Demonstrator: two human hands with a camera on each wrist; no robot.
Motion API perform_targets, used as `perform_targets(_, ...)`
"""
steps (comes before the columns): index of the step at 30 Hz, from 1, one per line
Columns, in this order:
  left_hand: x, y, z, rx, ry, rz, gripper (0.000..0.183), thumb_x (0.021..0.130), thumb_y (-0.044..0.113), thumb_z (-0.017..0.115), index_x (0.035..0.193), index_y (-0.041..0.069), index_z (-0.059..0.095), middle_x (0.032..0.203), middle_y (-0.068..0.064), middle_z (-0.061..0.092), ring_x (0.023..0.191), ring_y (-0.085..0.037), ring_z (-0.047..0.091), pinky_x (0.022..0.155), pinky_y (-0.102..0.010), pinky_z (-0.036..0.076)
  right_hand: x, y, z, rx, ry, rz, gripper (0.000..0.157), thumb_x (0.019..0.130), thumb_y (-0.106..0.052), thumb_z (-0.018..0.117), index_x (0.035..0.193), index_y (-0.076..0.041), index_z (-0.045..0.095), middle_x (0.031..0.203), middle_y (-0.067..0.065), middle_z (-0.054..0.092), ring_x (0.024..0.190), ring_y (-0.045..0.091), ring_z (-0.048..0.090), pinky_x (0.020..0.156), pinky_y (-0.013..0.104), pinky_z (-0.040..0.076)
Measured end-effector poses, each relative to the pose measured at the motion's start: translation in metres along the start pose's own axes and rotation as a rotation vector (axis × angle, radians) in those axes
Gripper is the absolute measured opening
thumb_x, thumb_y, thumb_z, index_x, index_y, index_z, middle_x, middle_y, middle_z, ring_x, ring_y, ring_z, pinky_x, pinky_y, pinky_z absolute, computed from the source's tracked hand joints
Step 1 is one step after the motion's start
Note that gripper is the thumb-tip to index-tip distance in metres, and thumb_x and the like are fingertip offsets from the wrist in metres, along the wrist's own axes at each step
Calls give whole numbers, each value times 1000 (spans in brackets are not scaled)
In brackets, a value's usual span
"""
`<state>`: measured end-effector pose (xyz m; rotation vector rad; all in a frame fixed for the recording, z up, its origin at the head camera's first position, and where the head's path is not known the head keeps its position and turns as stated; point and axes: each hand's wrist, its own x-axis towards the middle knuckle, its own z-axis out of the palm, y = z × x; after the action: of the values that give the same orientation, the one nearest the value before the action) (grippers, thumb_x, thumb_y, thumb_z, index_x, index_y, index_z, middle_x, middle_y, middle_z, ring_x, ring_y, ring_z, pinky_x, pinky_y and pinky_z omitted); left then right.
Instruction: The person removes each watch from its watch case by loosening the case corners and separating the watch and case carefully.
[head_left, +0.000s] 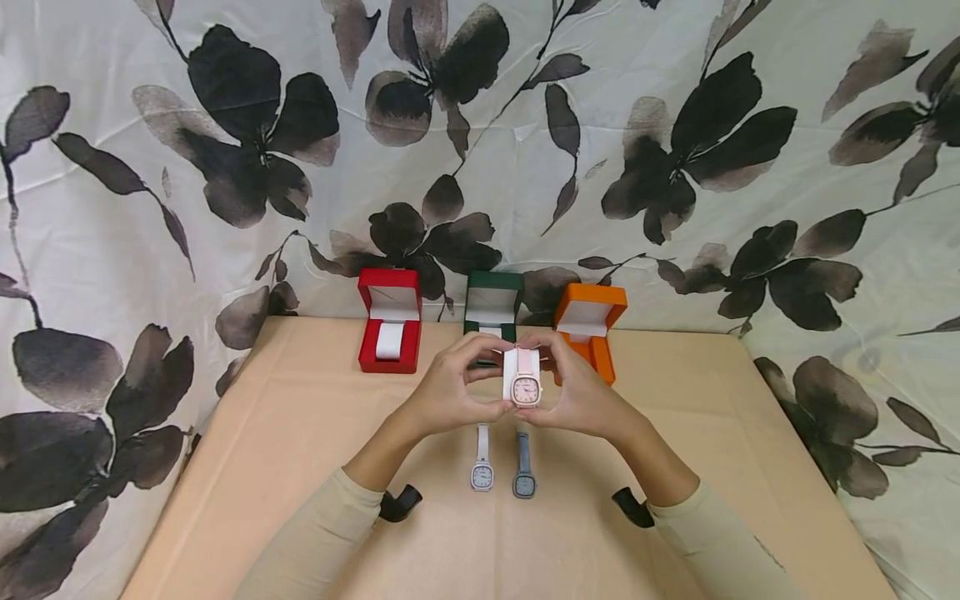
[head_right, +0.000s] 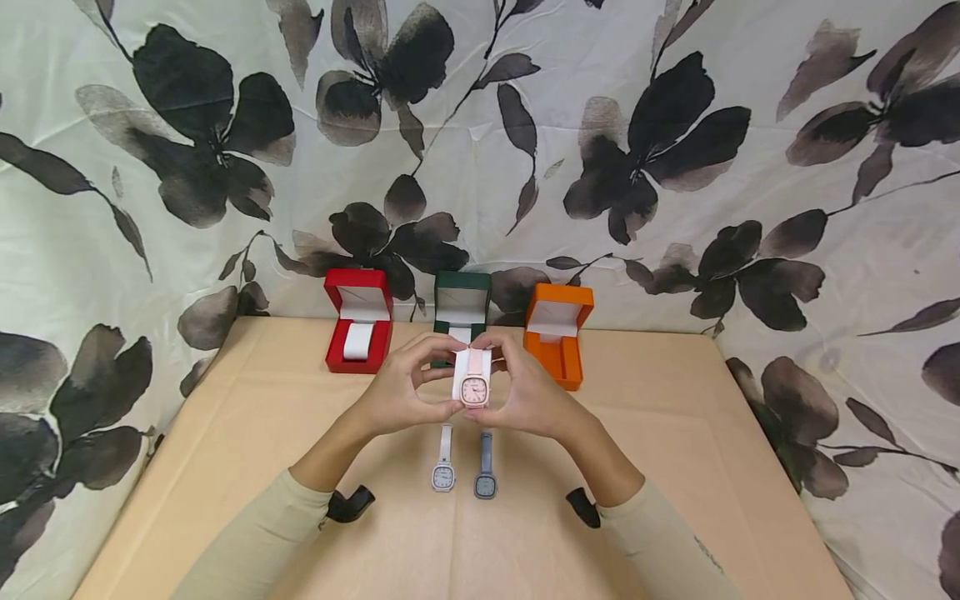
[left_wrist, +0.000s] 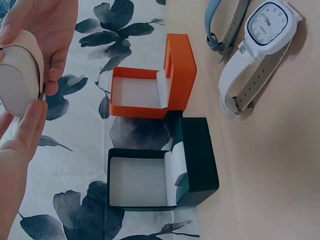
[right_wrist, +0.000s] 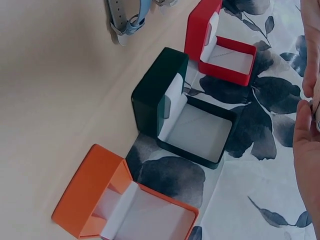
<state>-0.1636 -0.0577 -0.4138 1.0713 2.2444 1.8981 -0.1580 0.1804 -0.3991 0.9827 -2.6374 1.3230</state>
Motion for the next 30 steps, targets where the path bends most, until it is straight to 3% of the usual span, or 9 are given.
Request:
perform_targets(6, -3, 1, 3, 8, 3, -3, 66, 78, 2, 86, 137, 5, 56, 136, -10, 55, 121, -28, 62, 99, -31, 57, -3, -1, 1, 8, 3, -8, 92, 70, -20, 96, 141, -8, 38, 140, 8, 50, 116, 25, 56, 96, 35, 57)
perform_targets(15, -7, 4, 7, -3, 6, -12, 66, 78, 1, 85, 137, 4, 55, 136, -8, 54, 121, -31, 61, 99, -28, 57, -7, -2, 2, -10, -13, -41, 92, 71, -19, 94, 145, -13, 39, 146, 5, 46, 125, 18, 49, 104, 32, 54)
perform_targets(22, -10, 5, 9, 6, 3, -2, 66, 79, 1, 84, 138, 4, 55, 137, -11, 54, 121, -34, 61, 99, -30, 57, -10, -1, 2, -33, -24, -59, 90, 71, -13, 93, 144, -12, 39, 145, 5, 47, 123, 18, 50, 101, 30, 55)
perform_targets(30, -13, 8, 13, 5, 22, -3, 66, 78, 2, 85, 137, 5, 56, 136, -9, 55, 120, -28, 61, 99, -34, 58, -14, -2, 1, -45, -14, -63, 90, 70, -17, 94, 142, -10, 41, 140, 5, 53, 115, 18, 56, 97, 32, 57)
